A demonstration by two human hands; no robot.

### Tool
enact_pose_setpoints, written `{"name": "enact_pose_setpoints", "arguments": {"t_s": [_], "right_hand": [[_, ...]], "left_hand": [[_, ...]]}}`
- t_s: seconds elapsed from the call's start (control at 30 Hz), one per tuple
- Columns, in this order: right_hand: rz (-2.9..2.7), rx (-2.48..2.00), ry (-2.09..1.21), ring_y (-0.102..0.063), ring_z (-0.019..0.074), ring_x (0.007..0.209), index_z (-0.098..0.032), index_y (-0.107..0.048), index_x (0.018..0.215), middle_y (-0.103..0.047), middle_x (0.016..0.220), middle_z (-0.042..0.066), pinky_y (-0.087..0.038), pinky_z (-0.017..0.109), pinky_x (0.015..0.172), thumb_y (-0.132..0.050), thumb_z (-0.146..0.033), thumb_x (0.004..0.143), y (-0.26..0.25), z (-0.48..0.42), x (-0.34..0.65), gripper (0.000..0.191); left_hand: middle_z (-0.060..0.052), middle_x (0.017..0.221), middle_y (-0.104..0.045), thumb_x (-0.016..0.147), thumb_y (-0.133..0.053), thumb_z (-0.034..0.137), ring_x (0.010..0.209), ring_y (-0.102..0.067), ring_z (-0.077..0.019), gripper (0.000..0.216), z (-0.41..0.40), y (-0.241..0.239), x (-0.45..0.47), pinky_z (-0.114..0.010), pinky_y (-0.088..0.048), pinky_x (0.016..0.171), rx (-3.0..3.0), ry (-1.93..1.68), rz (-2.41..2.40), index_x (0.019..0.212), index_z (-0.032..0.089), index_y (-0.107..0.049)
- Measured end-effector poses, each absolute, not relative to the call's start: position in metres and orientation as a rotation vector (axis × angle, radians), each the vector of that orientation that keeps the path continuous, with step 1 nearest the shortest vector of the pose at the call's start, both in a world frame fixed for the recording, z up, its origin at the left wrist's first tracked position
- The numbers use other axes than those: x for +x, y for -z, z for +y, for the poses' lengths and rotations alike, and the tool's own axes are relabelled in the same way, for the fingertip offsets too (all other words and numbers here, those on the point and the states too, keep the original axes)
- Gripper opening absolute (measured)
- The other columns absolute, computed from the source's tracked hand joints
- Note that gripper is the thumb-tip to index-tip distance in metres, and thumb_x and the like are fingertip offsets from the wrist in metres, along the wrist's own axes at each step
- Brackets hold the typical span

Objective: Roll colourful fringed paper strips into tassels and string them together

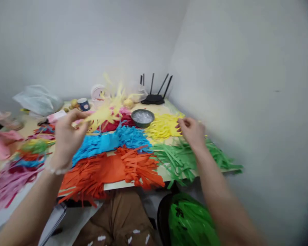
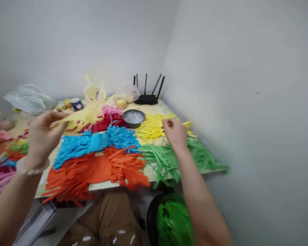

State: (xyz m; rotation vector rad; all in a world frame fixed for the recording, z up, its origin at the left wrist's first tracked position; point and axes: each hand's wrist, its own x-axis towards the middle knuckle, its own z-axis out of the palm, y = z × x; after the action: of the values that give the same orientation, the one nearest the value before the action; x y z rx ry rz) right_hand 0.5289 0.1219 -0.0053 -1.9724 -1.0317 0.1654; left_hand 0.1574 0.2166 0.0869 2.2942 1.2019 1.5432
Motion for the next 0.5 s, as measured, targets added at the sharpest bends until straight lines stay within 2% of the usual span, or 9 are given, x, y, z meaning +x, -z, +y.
{"name": "enact_pose_setpoints", "arguments": {"t_s": [0.07,0.17,0.23,0.3,0.37,0.43,0.5], "right_hand": [[-1.278,-1.635,0.010,-0.071,0.0248,0.096,-0.022,-0.068,0.104,-0.073,0.106,0.011,-0.059,0.040,0.085,-0.060,-0.036,0.092,-0.014,0.097,0.458,0.020],[-1.758,-1.111,0.121,-0.055,0.0333,0.128,-0.028,-0.054,0.136,-0.063,0.133,0.011,-0.046,0.055,0.108,-0.072,-0.038,0.083,-0.033,0.073,0.353,0.057],[-1.904,-1.041,0.089,-0.047,0.0329,0.136,-0.026,-0.048,0.143,-0.059,0.139,0.011,-0.041,0.055,0.113,-0.068,-0.029,0.085,-0.037,0.072,0.306,0.061],[-1.994,-1.123,0.018,-0.054,0.0330,0.128,-0.022,-0.060,0.130,-0.066,0.128,0.012,-0.044,0.053,0.108,-0.060,-0.017,0.085,-0.036,0.079,0.287,0.045],[-2.057,-1.231,-0.128,-0.067,0.0295,0.102,-0.021,-0.068,0.108,-0.074,0.104,0.009,-0.053,0.045,0.091,-0.054,-0.010,0.081,-0.038,0.084,0.287,0.032],[-2.072,-1.269,-0.302,-0.068,0.0226,0.079,-0.021,-0.069,0.095,-0.073,0.085,0.004,-0.054,0.034,0.074,-0.051,-0.008,0.078,-0.045,0.083,0.296,0.028],[-2.043,-1.272,-0.410,-0.067,0.0184,0.072,-0.022,-0.068,0.093,-0.072,0.082,0.000,-0.050,0.027,0.066,-0.052,-0.008,0.078,-0.055,0.077,0.304,0.026]], "left_hand": [[-0.001,0.088,-0.075,0.080,-0.058,0.027,0.082,-0.069,-0.0218,0.012,0.180,-0.074,0.144,-0.034,-0.052,0.076,2.449,-1.331,1.291,0.088,0.024,-0.067],[-0.003,0.085,-0.073,0.086,-0.052,0.027,0.078,-0.068,-0.0210,0.011,0.142,-0.061,0.131,-0.030,-0.050,0.071,2.534,-1.083,1.318,0.088,0.023,-0.062],[-0.004,0.084,-0.072,0.087,-0.050,0.027,0.078,-0.068,-0.0215,0.009,0.127,-0.057,0.119,-0.030,-0.049,0.069,2.555,-0.939,1.256,0.087,0.023,-0.059],[-0.003,0.083,-0.072,0.086,-0.049,0.024,0.077,-0.068,-0.0210,0.010,0.120,-0.055,0.104,-0.029,-0.048,0.068,2.523,-0.834,1.169,0.089,0.023,-0.058],[-0.003,0.087,-0.073,0.083,-0.048,0.020,0.079,-0.068,-0.0198,0.015,0.119,-0.054,0.086,-0.028,-0.048,0.071,2.449,-0.812,1.078,0.093,0.023,-0.059],[-0.002,0.091,-0.073,0.078,-0.048,0.016,0.082,-0.067,-0.0185,0.023,0.123,-0.053,0.071,-0.027,-0.048,0.074,2.376,-0.792,0.982,0.097,0.022,-0.061],[-0.001,0.087,-0.072,0.078,-0.048,0.016,0.079,-0.065,-0.0175,0.022,0.129,-0.052,0.061,-0.025,-0.048,0.072,2.311,-0.747,0.904,0.092,0.020,-0.064]]}}
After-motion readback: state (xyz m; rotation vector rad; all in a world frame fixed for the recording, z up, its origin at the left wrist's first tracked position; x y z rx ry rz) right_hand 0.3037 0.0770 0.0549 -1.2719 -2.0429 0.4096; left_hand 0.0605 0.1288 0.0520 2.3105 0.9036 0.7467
